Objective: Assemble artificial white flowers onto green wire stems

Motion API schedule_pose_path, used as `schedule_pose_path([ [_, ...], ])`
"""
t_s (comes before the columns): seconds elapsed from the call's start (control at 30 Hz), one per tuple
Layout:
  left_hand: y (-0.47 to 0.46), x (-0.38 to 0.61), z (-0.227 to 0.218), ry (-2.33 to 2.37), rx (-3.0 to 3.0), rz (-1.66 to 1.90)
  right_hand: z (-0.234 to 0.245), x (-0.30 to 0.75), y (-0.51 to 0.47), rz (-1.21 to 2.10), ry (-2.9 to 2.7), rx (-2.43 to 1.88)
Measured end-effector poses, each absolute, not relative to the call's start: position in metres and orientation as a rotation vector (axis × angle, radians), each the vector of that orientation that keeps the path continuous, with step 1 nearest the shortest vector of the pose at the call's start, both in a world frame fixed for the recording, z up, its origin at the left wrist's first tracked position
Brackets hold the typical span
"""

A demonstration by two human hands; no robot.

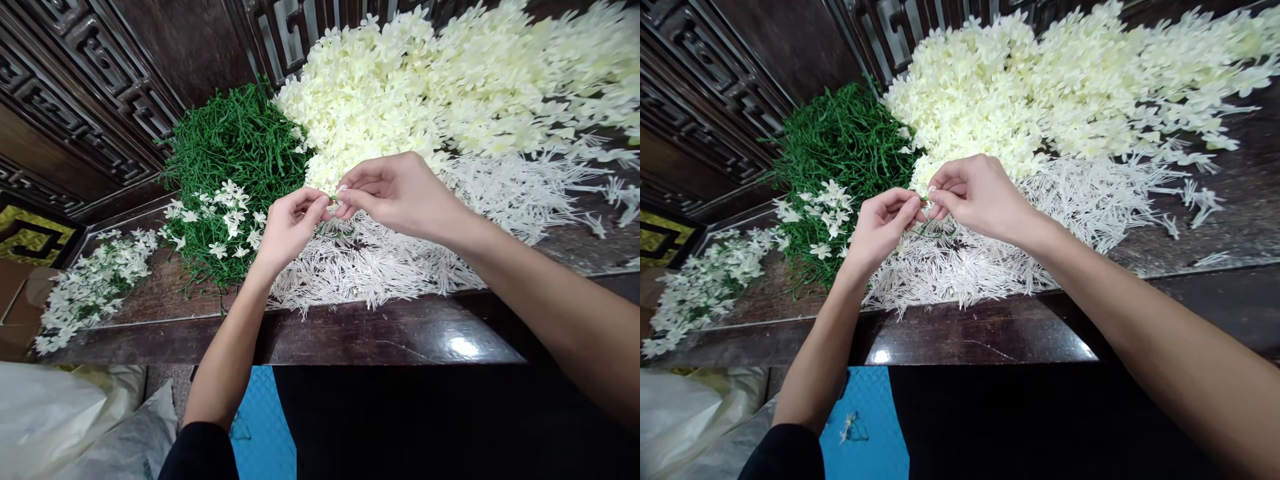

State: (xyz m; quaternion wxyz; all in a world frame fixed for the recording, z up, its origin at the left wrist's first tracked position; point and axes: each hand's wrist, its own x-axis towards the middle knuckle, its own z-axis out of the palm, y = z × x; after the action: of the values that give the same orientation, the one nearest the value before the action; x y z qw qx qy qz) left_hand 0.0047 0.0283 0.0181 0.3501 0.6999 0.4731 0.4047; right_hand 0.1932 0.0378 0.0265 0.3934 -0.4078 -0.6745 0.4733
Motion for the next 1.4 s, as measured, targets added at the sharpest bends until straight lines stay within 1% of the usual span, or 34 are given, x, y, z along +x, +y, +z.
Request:
schedule_pose_path([
  [0.5,0.028,0.006,0.016,1.266,1.917,1.003,0.028,0.192,0.035,1.161,-1.796,-1.042],
  [0.77,0.024,0.01,0.015,1.249,1.797,0.989,0.026,0.189,0.037,1.01,-1.926,-1.091],
  [1.0,0.025,0.011,0.013,1.25,1.761,1.013,0.021,0.188,0.038,0.891,-1.978,-1.026],
  [1.4,0.025,0.014,-0.002,1.315,1.882,1.107,0.018,0.183,0.036,0.936,-1.885,-1.063],
])
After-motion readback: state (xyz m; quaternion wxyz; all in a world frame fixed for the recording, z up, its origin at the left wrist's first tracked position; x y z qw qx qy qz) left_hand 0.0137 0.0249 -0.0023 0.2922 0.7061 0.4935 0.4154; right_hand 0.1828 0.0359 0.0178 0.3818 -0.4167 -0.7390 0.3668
